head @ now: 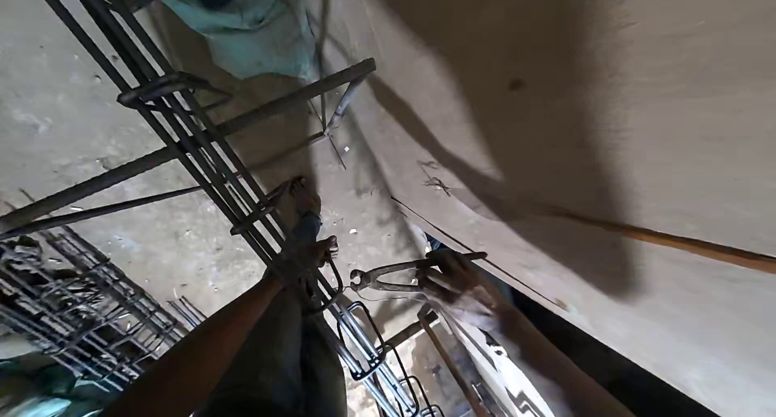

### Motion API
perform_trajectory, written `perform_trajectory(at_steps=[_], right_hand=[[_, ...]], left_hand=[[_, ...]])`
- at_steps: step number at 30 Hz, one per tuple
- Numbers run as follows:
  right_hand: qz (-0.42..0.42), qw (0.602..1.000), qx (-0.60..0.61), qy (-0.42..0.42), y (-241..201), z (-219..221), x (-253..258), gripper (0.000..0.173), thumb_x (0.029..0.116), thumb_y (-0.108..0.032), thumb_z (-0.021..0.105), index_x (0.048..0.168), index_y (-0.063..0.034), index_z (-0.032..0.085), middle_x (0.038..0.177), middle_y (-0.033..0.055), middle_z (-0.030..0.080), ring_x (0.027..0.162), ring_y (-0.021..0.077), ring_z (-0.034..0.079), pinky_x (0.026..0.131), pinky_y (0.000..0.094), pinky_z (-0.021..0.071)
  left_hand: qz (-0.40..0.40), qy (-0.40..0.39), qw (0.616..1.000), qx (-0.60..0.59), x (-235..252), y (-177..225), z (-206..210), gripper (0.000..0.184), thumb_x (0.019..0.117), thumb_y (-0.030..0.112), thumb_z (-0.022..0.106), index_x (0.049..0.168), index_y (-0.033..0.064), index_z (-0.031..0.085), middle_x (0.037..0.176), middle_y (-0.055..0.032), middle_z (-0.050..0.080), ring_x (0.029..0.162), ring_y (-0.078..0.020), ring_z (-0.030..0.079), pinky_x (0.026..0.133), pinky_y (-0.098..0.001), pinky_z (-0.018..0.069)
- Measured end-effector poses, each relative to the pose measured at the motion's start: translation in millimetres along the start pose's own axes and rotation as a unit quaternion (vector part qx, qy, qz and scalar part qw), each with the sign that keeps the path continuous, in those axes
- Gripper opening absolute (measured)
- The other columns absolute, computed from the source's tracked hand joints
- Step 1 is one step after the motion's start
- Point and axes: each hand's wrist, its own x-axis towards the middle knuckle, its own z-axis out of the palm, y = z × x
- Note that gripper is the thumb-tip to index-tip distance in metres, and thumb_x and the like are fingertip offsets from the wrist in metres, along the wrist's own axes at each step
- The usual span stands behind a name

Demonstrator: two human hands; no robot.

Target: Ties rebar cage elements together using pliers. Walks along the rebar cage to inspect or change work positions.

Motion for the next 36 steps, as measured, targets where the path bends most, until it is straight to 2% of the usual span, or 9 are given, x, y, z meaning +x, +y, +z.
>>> perform_trajectory(at_steps=[4,10,14,18,23,28,30,33,36], right_hand=[[-0.047,0.999,-0.016,-0.021,9.9,-6.6,5.4,0.019,0.1042,-0.013,0.052,0.113,-0.0165,0.068,0.112,0.0076,0.071,0.12,0.0345,0.061,0.103,0.0517,0.049],[-0.076,0.997,-0.03,-0.016,9.1,-9.4,9.2,0.016,0.1044,-0.014,0.052,0.112,-0.0162,0.066,0.114,0.0078,0.071,0.122,0.0345,0.06,0.105,0.0517,0.0481],[-0.071,0.996,-0.045,-0.034,9.0,-12.7,7.0,0.017,0.1039,-0.013,0.052,0.112,-0.016,0.066,0.113,0.0076,0.071,0.125,0.035,0.059,0.107,0.0529,0.0465],[-0.072,0.996,-0.046,-0.037,6.0,-18.8,7.5,0.017,0.1039,-0.013,0.052,0.113,-0.0162,0.066,0.114,0.0068,0.071,0.125,0.0342,0.059,0.107,0.0529,0.0466],[-0.074,0.995,-0.058,-0.029,1.3,-25.5,11.1,0.015,0.1031,-0.012,0.053,0.111,-0.0166,0.065,0.112,0.0053,0.07,0.125,0.0329,0.059,0.106,0.0518,0.0464],[-0.078,0.995,-0.066,-0.021,-0.5,-31.7,14.3,0.012,0.1032,-0.013,0.054,0.109,-0.0157,0.064,0.109,0.0058,0.07,0.123,0.0323,0.059,0.107,0.0511,0.046],[-0.083,0.993,-0.079,-0.015,0.3,-33.4,15.9,0.011,0.1028,-0.014,0.055,0.11,-0.0145,0.063,0.101,0.0072,0.068,0.114,0.0319,0.063,0.102,0.049,0.0502],[-0.096,0.991,-0.087,0.013,4.0,-35.6,17.2,0.016,0.1011,-0.017,0.059,0.116,-0.0142,0.064,0.091,0.0102,0.065,0.092,0.0303,0.067,0.084,0.0434,0.057],[-0.032,0.998,-0.055,-0.029,-4.1,-48.4,20.4,0.036,0.1027,-0.018,0.058,0.138,-0.0194,0.058,0.112,0.0144,0.068,0.095,0.0297,0.07,0.081,0.04,0.0601]], left_hand=[[0.011,-0.002,0.998,0.057,9.3,-4.5,-2.4,0.042,0.1118,0.033,0.041,0.1,0.0013,0.066,0.073,0.004,0.055,0.06,-0.0022,0.051,0.061,-0.0197,0.0457],[0.054,-0.007,0.991,0.12,12.5,-13.2,-8.2,0.045,0.11,0.04,0.044,0.1,0.0035,0.069,0.071,0.005,0.058,0.058,-0.0008,0.052,0.06,-0.0202,0.0471],[0.08,-0.034,0.978,0.191,13.0,-12.7,-15.7,0.049,0.1107,0.041,0.04,0.103,0.0019,0.069,0.078,-0.0011,0.059,0.066,-0.0075,0.052,0.068,-0.0286,0.0474],[0.1,0.01,0.983,0.152,11.6,-19.4,-9.9,0.046,0.1112,0.032,0.039,0.104,-0.0009,0.07,0.078,-0.0012,0.061,0.064,-0.0051,0.053,0.066,-0.0254,0.0484],[0.066,0.023,0.99,0.122,7.3,-12.6,-3.9,0.047,0.1121,0.032,0.038,0.1,-0.0017,0.069,0.077,-0.0004,0.06,0.065,-0.0041,0.052,0.067,-0.0245,0.0476],[0.08,0.019,0.991,0.101,6.1,-14.7,-4.9,0.046,0.1119,0.032,0.038,0.097,-0.0011,0.068,0.076,0.0011,0.06,0.064,-0.0021,0.053,0.065,-0.0223,0.0474],[0.078,0.022,0.991,0.105,9.0,-17.8,-5.2,0.047,0.1115,0.034,0.039,0.1,-0.0006,0.069,0.078,-0.0006,0.062,0.066,-0.0039,0.055,0.067,-0.0245,0.0493],[0.078,0.023,0.991,0.109,17.5,-27.6,-7.2,0.047,0.1108,0.037,0.04,0.102,0.0017,0.07,0.078,-0.0013,0.063,0.067,-0.0059,0.056,0.068,-0.0273,0.0506],[0.079,0.018,0.989,0.123,25.4,-34.6,-8.7,0.05,0.1103,0.041,0.039,0.102,0.0031,0.07,0.08,-0.0029,0.064,0.068,-0.0087,0.058,0.069,-0.0304,0.0512]])
